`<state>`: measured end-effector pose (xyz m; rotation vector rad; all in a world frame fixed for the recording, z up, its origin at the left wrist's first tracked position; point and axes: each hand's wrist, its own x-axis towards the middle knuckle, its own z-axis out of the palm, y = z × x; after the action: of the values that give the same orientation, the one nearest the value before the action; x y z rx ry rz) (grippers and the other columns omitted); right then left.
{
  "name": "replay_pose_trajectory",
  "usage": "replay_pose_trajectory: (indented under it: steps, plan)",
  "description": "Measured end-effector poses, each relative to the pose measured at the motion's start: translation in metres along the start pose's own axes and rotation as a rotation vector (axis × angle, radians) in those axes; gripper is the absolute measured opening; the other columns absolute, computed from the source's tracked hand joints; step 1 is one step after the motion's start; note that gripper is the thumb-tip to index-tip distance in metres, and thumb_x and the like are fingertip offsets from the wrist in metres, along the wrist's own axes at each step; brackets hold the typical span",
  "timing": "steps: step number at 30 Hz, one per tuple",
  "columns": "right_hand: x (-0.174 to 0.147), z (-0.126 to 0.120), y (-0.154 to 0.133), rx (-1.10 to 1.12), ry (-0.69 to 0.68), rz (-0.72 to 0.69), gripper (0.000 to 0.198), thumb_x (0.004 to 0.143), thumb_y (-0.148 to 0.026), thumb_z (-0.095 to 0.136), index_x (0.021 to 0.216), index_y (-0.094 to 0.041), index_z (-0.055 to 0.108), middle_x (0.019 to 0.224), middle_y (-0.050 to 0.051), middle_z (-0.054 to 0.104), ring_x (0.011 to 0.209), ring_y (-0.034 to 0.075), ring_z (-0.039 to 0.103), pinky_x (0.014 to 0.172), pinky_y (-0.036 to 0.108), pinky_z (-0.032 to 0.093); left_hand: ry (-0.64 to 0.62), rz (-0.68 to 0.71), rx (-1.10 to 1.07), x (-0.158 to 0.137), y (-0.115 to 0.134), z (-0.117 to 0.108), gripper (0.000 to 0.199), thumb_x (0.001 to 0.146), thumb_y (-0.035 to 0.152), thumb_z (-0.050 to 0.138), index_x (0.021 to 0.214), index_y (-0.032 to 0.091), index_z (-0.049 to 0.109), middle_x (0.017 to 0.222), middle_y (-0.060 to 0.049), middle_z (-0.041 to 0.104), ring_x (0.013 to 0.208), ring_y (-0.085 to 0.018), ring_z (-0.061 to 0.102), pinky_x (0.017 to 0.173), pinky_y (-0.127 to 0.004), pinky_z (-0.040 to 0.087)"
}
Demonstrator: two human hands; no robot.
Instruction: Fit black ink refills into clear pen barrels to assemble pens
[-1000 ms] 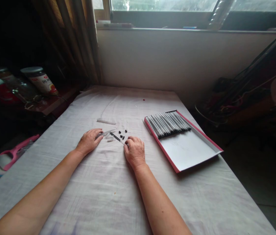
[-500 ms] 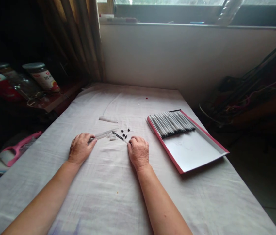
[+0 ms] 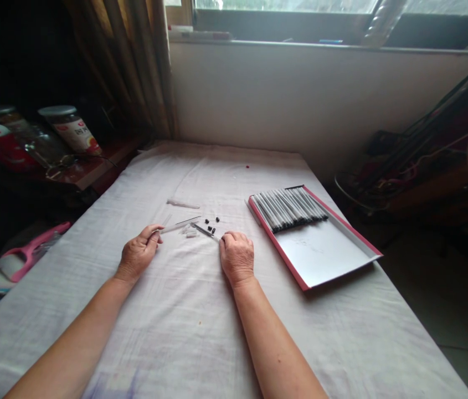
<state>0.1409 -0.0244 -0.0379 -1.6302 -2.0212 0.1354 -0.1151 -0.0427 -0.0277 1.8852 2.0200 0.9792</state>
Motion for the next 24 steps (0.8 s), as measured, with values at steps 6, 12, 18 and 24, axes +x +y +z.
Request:
replay_pose_trajectory:
  steps: [6, 12, 18, 24]
  plan:
    - [-0.006, -0.002, 0.012, 0.213, 0.124, 0.077, 0.020, 0.087, -0.026, 0.049, 0.087, -0.020, 0.068, 0.093, 0.009, 0.071, 0.090, 0.023, 0.062, 0.084, 0.034, 0.044, -0.095, 0.026, -0.357, -0.001, 0.006, 0.006, 0.032, 0.090, 0.036, 0.041, 0.109, 0.020, 0.062, 0.104, -0.006, 0.074, 0.089, -0.017, 0.069, 0.083, -0.027, 0.053]
    - [-0.012, -0.013, 0.020, 0.670, 0.255, 0.383, 0.029, 0.081, -0.046, 0.057, 0.085, -0.018, 0.067, 0.079, 0.006, 0.073, 0.068, 0.018, 0.065, 0.066, 0.031, 0.050, -0.052, 0.165, -0.147, -0.003, 0.007, 0.006, 0.031, 0.088, 0.037, 0.050, 0.111, 0.023, 0.065, 0.100, -0.004, 0.075, 0.086, -0.018, 0.070, 0.077, -0.026, 0.053]
    - [-0.012, -0.026, 0.025, 1.032, 0.458, 0.564, 0.034, 0.077, -0.050, 0.063, 0.082, -0.016, 0.061, 0.081, 0.008, 0.073, 0.058, 0.015, 0.065, 0.048, 0.023, 0.045, 0.051, 0.422, 0.232, -0.008, 0.034, 0.003, 0.029, 0.094, 0.042, 0.048, 0.102, 0.025, 0.071, 0.085, -0.006, 0.071, 0.083, -0.020, 0.064, 0.080, -0.029, 0.050]
    - [-0.012, -0.031, 0.032, 1.020, 0.589, 0.556, 0.032, 0.079, -0.048, 0.064, 0.084, -0.017, 0.058, 0.070, 0.004, 0.072, 0.053, 0.014, 0.063, 0.048, 0.024, 0.044, -0.025, 0.423, 0.294, -0.025, 0.064, 0.022, 0.030, 0.098, 0.035, 0.038, 0.106, 0.023, 0.065, 0.098, -0.008, 0.069, 0.086, -0.020, 0.063, 0.077, -0.030, 0.049]
